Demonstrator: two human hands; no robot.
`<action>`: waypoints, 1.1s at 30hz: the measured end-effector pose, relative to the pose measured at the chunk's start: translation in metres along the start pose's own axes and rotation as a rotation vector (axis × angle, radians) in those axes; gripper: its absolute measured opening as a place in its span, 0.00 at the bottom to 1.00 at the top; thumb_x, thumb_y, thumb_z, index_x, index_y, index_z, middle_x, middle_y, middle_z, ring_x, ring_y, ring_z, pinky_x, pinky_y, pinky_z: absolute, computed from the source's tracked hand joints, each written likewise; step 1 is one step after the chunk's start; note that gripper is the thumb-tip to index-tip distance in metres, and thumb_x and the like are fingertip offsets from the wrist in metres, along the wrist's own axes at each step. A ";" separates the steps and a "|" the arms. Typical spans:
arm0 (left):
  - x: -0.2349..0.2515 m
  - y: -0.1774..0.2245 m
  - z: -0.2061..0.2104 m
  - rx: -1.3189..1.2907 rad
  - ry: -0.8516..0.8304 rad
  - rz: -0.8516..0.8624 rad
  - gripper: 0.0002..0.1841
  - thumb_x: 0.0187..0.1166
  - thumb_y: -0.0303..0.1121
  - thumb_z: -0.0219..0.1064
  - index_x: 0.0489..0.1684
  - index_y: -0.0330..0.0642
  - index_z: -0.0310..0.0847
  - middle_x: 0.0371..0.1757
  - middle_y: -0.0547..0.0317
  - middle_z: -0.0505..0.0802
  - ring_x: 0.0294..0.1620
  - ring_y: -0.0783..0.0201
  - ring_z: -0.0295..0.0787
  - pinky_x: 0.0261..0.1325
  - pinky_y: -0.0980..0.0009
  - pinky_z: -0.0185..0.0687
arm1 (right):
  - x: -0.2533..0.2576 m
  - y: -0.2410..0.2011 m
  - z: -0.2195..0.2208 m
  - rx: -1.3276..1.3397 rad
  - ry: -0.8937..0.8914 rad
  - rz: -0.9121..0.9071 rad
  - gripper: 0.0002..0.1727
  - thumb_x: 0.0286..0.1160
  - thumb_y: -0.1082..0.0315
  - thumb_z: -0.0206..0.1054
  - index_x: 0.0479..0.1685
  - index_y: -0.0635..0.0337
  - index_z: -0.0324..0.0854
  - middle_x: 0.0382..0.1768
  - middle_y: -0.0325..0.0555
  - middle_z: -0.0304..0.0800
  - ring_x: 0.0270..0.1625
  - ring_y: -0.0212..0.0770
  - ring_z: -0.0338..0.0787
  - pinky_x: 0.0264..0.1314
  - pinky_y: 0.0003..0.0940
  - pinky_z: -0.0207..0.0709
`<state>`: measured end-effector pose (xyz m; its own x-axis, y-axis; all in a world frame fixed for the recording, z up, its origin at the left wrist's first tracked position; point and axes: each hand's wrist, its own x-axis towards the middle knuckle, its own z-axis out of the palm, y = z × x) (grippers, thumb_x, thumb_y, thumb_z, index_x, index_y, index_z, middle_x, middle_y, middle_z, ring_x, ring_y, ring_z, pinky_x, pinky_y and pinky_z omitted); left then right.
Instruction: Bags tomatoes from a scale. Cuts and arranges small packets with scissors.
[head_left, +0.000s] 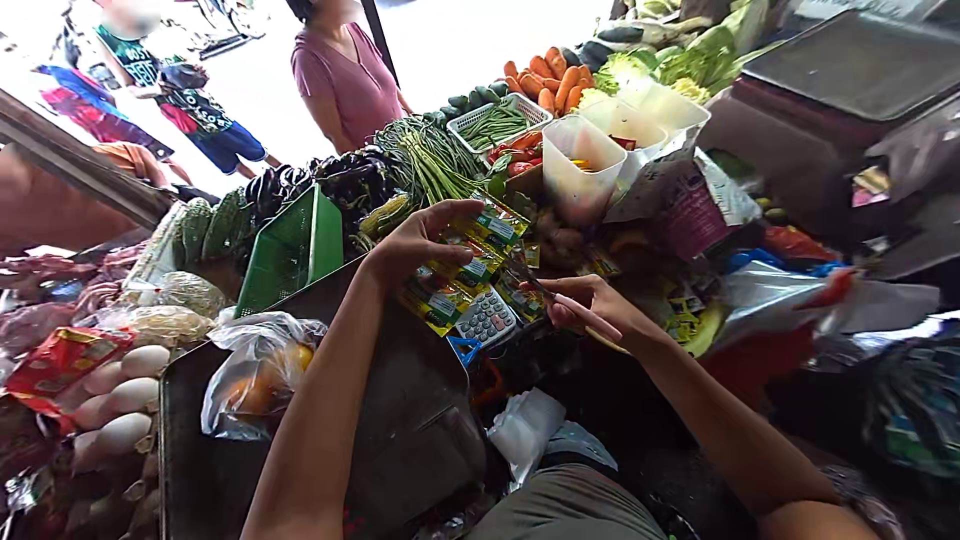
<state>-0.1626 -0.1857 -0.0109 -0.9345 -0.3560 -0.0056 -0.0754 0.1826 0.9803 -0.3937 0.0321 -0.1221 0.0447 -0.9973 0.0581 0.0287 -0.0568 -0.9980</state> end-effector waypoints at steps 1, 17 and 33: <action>0.000 -0.001 0.000 -0.006 -0.009 -0.002 0.38 0.68 0.17 0.73 0.84 0.47 0.69 0.75 0.53 0.84 0.67 0.59 0.87 0.67 0.63 0.87 | 0.001 -0.003 0.000 -0.017 -0.003 -0.002 0.36 0.68 0.41 0.78 0.73 0.52 0.84 0.34 0.34 0.92 0.29 0.25 0.85 0.32 0.20 0.80; 0.002 -0.002 -0.002 0.015 -0.064 0.000 0.40 0.66 0.14 0.73 0.85 0.45 0.68 0.77 0.52 0.82 0.70 0.58 0.85 0.69 0.62 0.86 | 0.014 -0.007 0.011 0.008 -0.043 0.024 0.30 0.73 0.46 0.76 0.72 0.49 0.84 0.33 0.33 0.92 0.28 0.24 0.85 0.31 0.18 0.79; 0.001 0.000 -0.002 0.027 -0.085 0.014 0.40 0.68 0.14 0.72 0.86 0.45 0.67 0.78 0.52 0.82 0.70 0.58 0.85 0.70 0.62 0.86 | 0.009 -0.011 0.007 0.055 -0.081 0.088 0.28 0.76 0.53 0.76 0.75 0.50 0.84 0.27 0.38 0.91 0.14 0.28 0.79 0.13 0.21 0.74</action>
<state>-0.1626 -0.1882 -0.0109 -0.9615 -0.2747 -0.0099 -0.0707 0.2122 0.9747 -0.3870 0.0237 -0.1099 0.1295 -0.9912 -0.0260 0.0758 0.0361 -0.9965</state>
